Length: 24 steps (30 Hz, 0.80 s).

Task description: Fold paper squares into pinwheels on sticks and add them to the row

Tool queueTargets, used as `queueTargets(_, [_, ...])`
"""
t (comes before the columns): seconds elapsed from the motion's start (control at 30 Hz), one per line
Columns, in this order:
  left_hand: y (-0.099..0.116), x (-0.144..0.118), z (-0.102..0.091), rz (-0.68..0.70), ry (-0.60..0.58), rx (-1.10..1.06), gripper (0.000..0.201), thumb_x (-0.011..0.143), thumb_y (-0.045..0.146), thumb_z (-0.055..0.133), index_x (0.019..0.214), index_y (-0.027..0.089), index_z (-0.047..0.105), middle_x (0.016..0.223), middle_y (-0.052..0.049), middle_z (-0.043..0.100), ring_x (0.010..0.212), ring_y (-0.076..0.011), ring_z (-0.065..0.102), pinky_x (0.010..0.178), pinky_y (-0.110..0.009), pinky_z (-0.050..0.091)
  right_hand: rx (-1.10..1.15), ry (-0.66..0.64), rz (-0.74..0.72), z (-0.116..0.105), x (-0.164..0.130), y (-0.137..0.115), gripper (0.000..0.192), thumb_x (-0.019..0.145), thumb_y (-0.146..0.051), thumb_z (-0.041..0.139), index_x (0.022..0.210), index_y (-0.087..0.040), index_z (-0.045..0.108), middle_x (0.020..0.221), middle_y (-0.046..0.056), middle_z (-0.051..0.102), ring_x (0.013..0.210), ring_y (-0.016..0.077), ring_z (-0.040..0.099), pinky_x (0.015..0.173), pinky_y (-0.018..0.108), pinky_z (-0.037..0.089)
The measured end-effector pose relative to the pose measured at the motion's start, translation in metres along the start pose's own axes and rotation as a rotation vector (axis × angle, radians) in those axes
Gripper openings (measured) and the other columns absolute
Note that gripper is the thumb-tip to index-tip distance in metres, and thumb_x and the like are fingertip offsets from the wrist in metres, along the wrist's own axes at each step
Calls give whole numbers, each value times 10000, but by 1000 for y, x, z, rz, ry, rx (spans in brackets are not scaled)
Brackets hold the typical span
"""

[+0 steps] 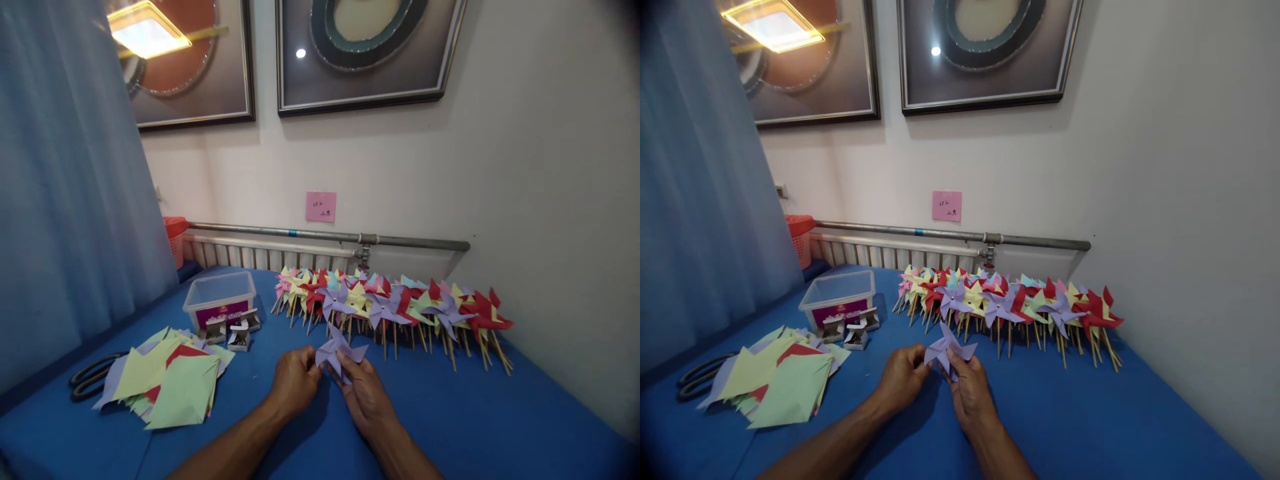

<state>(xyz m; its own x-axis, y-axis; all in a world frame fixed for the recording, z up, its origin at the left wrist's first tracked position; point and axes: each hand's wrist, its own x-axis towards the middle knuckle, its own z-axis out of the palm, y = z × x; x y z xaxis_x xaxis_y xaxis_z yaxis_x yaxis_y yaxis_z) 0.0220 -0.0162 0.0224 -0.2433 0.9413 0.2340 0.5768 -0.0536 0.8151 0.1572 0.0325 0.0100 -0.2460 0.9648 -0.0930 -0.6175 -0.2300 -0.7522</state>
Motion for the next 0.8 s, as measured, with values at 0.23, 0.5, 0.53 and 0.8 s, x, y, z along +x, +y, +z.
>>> queueTargets(0.23, [1, 1, -1, -6, 5, 2, 175, 838, 229, 597, 673, 171, 597, 624, 23, 611, 606, -128, 510, 588, -251, 273, -7, -35, 8, 0, -1, -1, 422, 504, -326, 1003, 816, -189, 754, 831, 49, 792, 925, 292, 751, 803, 407, 618])
queueTargets(0.5, [1, 0, 0, 5, 3, -3, 181, 838, 249, 607, 677, 167, 600, 624, 29, 602, 610, -127, 503, 595, -252, 278, -14, -24, 1, 1, -1, -1, 442, 485, -327, 1009, 818, -179, 758, 801, 50, 787, 889, 287, 752, 788, 398, 621])
queueTargets(0.53, [0, 0, 0, 4, 3, 5, 181, 840, 255, 608, 681, 168, 603, 624, 28, 602, 611, -128, 505, 595, -252, 276, -13, -24, 0, 1, -1, -1, 436, 489, -324, 1008, 814, -178, 757, 800, 51, 786, 892, 287, 752, 791, 395, 618])
queueTargets(0.8, [-1, 2, -1, -2, -1, -6, 197, 850, 273, 593, 680, 173, 607, 620, 18, 602, 616, -137, 522, 588, -251, 278, -11, -23, -2, 1, -2, 0, 417, 501, -310, 1001, 810, -180, 752, 807, 49, 788, 896, 285, 749, 795, 399, 608])
